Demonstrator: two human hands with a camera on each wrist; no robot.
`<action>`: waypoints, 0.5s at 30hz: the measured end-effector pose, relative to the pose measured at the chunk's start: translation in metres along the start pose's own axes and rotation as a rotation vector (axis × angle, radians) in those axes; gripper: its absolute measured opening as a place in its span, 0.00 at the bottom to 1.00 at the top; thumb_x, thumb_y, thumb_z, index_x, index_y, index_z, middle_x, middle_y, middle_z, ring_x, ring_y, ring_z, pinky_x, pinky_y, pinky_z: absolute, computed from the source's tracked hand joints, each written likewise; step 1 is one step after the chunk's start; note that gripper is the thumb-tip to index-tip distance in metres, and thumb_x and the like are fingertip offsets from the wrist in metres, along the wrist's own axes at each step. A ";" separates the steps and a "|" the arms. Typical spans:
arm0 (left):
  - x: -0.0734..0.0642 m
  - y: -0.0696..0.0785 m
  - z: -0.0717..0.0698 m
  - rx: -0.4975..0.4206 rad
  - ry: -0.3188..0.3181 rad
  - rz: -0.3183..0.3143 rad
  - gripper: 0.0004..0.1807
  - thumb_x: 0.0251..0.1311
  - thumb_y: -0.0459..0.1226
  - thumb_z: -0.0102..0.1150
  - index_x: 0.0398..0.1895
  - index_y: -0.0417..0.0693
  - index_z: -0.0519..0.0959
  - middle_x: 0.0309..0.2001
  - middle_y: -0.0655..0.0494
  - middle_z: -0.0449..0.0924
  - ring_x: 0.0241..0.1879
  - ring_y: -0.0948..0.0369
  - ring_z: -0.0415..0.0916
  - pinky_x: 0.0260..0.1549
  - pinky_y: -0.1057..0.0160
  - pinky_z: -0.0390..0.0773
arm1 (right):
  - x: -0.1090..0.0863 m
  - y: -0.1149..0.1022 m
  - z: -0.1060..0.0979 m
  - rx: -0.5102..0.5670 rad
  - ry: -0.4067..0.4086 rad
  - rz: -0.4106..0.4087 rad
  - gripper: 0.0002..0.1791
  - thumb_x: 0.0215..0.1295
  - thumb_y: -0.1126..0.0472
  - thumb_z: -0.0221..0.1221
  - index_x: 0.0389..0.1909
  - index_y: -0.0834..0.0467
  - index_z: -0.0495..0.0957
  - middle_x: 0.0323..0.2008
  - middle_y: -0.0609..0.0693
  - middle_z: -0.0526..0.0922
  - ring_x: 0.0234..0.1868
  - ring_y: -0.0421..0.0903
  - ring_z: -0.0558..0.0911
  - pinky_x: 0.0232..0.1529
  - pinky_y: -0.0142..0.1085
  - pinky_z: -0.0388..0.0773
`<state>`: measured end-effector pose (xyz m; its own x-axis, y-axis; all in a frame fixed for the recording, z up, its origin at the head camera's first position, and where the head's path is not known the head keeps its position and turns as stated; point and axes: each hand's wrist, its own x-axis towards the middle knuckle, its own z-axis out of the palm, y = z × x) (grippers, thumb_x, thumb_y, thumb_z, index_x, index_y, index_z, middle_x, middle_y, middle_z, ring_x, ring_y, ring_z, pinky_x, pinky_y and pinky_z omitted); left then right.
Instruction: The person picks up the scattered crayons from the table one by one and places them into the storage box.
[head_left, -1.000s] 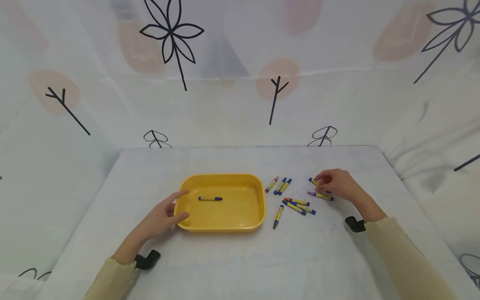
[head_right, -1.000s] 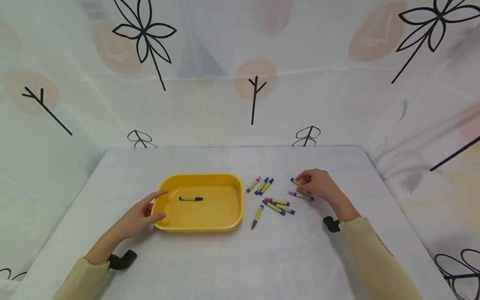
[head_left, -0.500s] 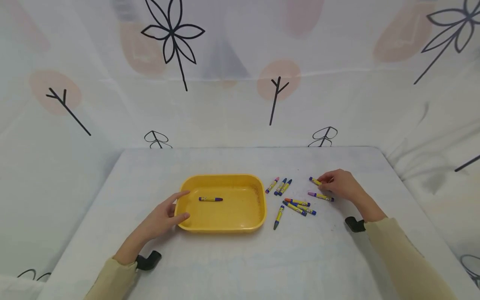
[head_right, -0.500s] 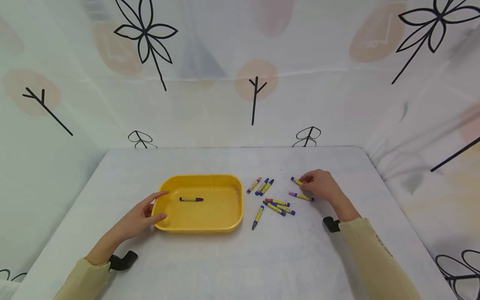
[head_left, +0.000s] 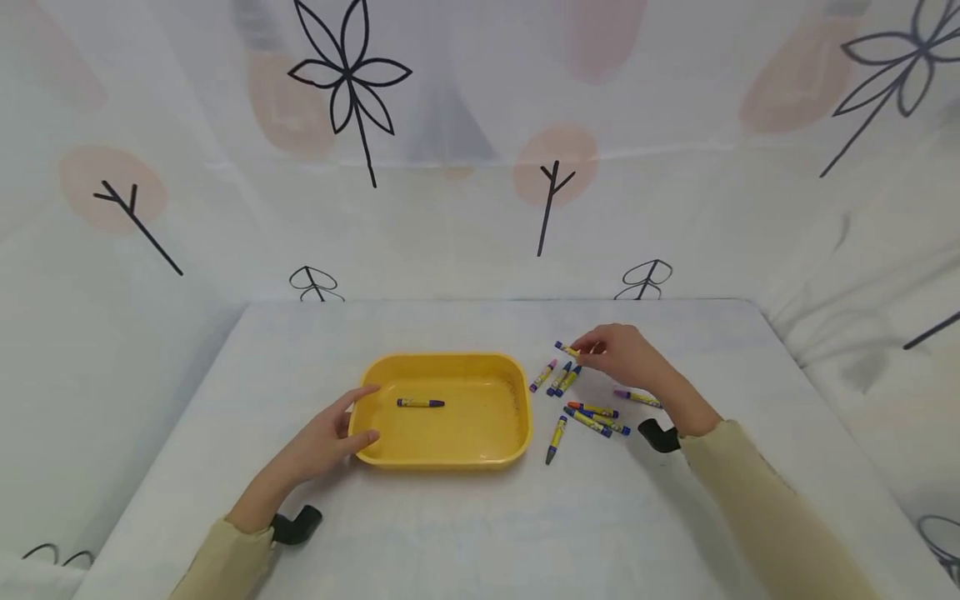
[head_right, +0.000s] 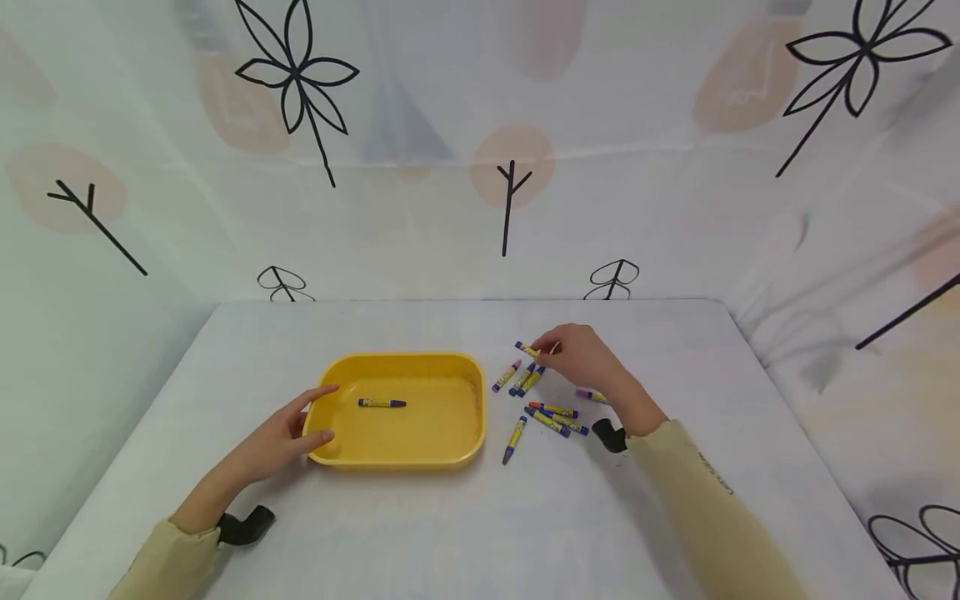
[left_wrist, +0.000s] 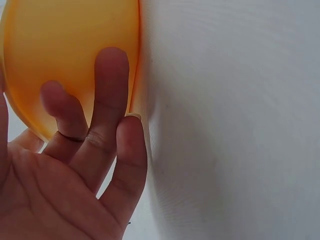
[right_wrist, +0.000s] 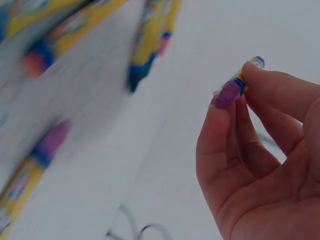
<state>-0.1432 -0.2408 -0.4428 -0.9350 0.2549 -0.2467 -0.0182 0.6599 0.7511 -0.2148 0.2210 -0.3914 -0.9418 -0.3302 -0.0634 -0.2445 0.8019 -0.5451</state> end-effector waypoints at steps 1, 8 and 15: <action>0.000 0.000 0.000 -0.005 -0.001 0.002 0.40 0.62 0.50 0.66 0.75 0.62 0.59 0.46 0.47 0.80 0.32 0.57 0.74 0.30 0.58 0.73 | 0.003 -0.009 0.002 0.008 -0.009 -0.017 0.14 0.67 0.62 0.63 0.51 0.62 0.84 0.37 0.50 0.83 0.39 0.49 0.77 0.38 0.39 0.76; 0.000 -0.002 0.000 -0.017 -0.012 0.025 0.40 0.63 0.48 0.66 0.76 0.60 0.59 0.46 0.46 0.80 0.33 0.57 0.75 0.30 0.60 0.74 | 0.026 -0.071 0.013 0.078 -0.100 -0.112 0.13 0.68 0.61 0.63 0.52 0.58 0.84 0.43 0.48 0.85 0.42 0.47 0.79 0.42 0.38 0.80; -0.001 0.002 0.000 -0.024 -0.022 0.020 0.40 0.63 0.48 0.66 0.76 0.60 0.58 0.46 0.46 0.80 0.32 0.56 0.74 0.30 0.59 0.74 | 0.052 -0.120 0.028 0.103 -0.154 -0.234 0.12 0.68 0.62 0.62 0.50 0.57 0.85 0.42 0.47 0.85 0.41 0.43 0.80 0.43 0.35 0.79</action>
<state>-0.1425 -0.2402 -0.4413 -0.9274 0.2831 -0.2447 -0.0087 0.6375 0.7704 -0.2281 0.0938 -0.3532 -0.8149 -0.5777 -0.0477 -0.4184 0.6432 -0.6412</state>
